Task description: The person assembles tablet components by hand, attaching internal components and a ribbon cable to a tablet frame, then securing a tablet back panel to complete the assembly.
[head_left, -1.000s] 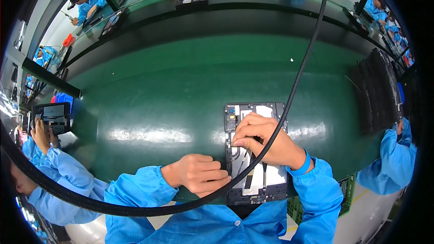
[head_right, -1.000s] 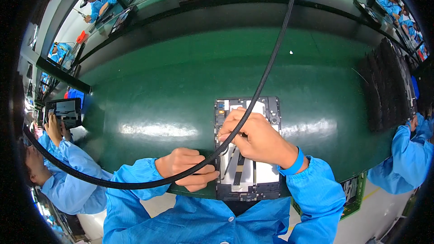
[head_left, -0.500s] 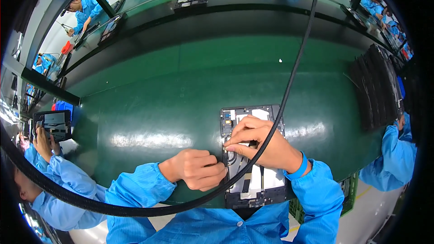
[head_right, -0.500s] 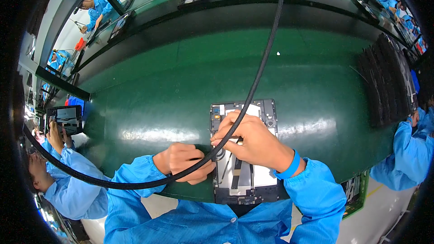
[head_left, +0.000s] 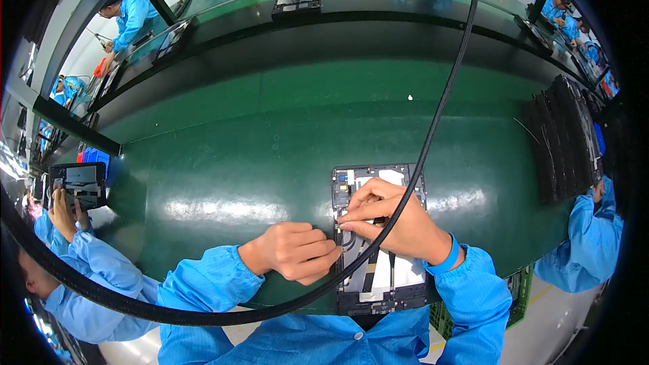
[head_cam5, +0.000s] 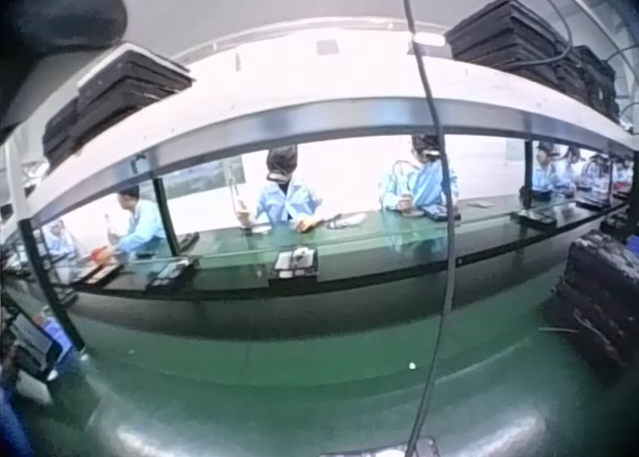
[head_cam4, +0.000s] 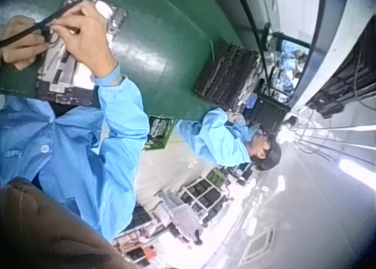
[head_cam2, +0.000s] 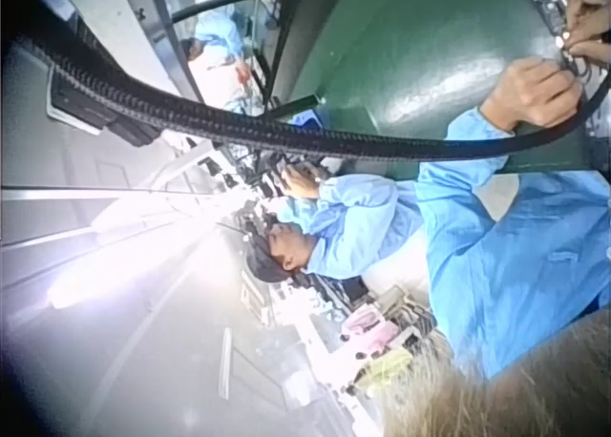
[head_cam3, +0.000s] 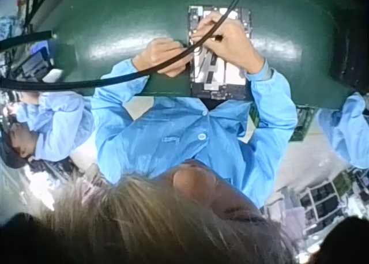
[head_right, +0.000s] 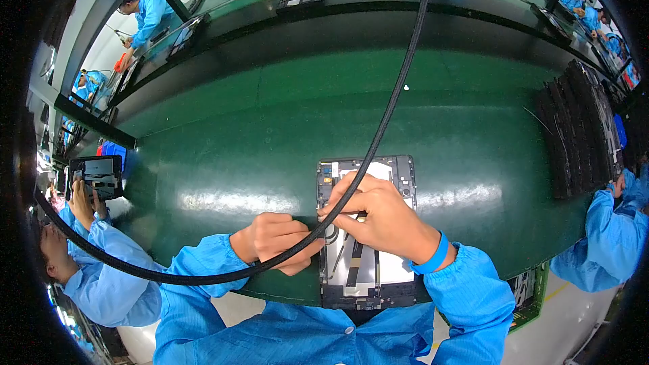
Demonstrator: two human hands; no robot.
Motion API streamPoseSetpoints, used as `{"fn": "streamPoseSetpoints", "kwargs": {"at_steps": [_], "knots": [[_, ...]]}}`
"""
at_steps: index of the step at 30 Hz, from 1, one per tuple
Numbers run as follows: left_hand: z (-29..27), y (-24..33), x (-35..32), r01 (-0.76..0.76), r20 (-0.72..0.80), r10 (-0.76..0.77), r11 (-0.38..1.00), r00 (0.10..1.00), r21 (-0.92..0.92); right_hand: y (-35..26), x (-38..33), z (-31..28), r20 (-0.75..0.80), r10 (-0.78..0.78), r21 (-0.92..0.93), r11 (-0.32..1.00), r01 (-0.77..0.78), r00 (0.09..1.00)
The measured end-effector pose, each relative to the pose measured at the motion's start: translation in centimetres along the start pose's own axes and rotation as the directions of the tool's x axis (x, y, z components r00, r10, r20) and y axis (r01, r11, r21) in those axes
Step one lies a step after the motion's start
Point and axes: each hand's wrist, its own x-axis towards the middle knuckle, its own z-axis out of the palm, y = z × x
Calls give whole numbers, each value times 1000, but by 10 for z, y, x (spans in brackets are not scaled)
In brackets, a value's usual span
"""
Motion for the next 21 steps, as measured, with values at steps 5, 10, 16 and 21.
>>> {"fn": "streamPoseSetpoints", "kwargs": {"at_steps": [5,10,16,21], "knots": [[1,-4,0,15,58,-12,998,998,-54,1,0,2,-13,-14,-22,1000,14,1000],[1,-14,3,-56,54,61,995,997,-87,-2,8,0,-24,4,-19,1000,-5,1000],[4,-23,1,-187,27,188,981,982,-48,6,30,-3,52,25,-31,999,-23,998],[3,-30,1,-138,0,138,990,990,36,6,28,-3,-2,100,37,994,-100,995]]}}
